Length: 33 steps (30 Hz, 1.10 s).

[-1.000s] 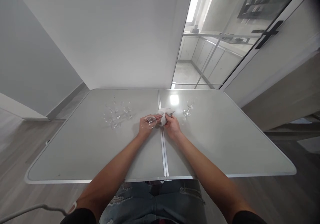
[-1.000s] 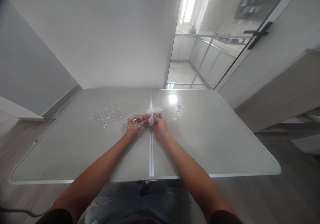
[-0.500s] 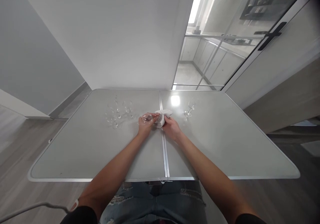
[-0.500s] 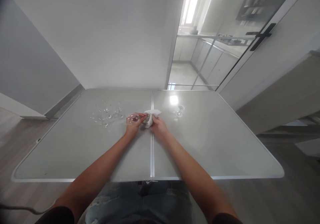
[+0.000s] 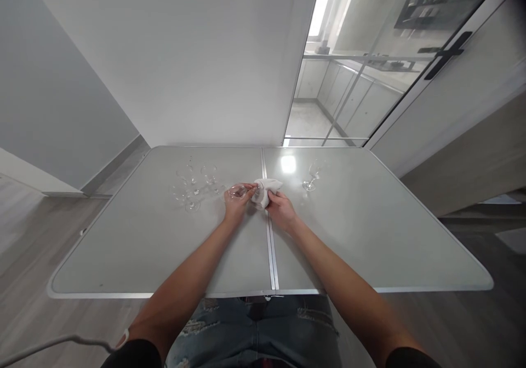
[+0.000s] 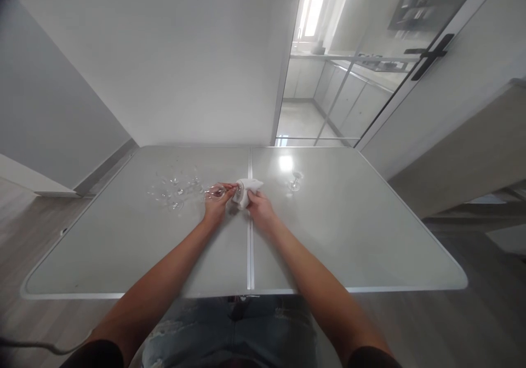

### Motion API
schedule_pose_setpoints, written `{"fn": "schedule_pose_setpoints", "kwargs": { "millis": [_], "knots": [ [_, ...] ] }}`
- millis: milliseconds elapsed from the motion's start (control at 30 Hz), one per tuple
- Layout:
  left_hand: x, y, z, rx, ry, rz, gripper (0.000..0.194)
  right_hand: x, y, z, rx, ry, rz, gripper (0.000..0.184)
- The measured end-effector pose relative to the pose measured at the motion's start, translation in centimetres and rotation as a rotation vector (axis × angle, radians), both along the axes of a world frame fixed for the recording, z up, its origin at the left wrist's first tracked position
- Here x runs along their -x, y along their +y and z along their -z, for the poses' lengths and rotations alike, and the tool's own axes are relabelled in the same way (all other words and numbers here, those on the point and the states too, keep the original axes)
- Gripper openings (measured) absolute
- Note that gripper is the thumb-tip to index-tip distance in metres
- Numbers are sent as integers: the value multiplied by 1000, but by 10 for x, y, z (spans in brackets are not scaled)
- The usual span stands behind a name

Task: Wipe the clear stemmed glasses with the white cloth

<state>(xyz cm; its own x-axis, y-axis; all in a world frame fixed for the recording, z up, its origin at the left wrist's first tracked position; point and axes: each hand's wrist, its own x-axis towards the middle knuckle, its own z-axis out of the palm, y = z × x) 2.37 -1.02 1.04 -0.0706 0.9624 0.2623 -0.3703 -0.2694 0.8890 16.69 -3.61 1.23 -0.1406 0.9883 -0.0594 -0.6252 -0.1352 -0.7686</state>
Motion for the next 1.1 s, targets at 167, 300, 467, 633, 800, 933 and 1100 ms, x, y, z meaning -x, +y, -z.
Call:
{"fn": "schedule_pose_setpoints", "kwargs": {
  "millis": [167, 300, 467, 633, 800, 933, 1100],
  "knots": [
    [-2, -2, 1, 17, 33, 118, 25, -1, 2, 0, -18, 29, 55, 24],
    [1, 1, 0, 7, 13, 0, 24, -1, 1, 2, 50, -21, -44, 26],
    [0, -1, -2, -16, 29, 62, 22, 0, 0, -3, -15, 4, 44, 26],
    [0, -1, -1, -5, 65, 52, 23, -2, 0, -5, 43, -37, -7, 26],
    [1, 1, 0, -7, 51, -16, 21, -1, 0, -5, 6, -27, 26, 27],
    [-1, -1, 0, 15, 79, 79, 23, -2, 0, -6, 13, -26, 59, 24],
    [1, 3, 1, 5, 37, -26, 25, -3, -2, -5, 67, -67, -49, 28]
  ]
}}
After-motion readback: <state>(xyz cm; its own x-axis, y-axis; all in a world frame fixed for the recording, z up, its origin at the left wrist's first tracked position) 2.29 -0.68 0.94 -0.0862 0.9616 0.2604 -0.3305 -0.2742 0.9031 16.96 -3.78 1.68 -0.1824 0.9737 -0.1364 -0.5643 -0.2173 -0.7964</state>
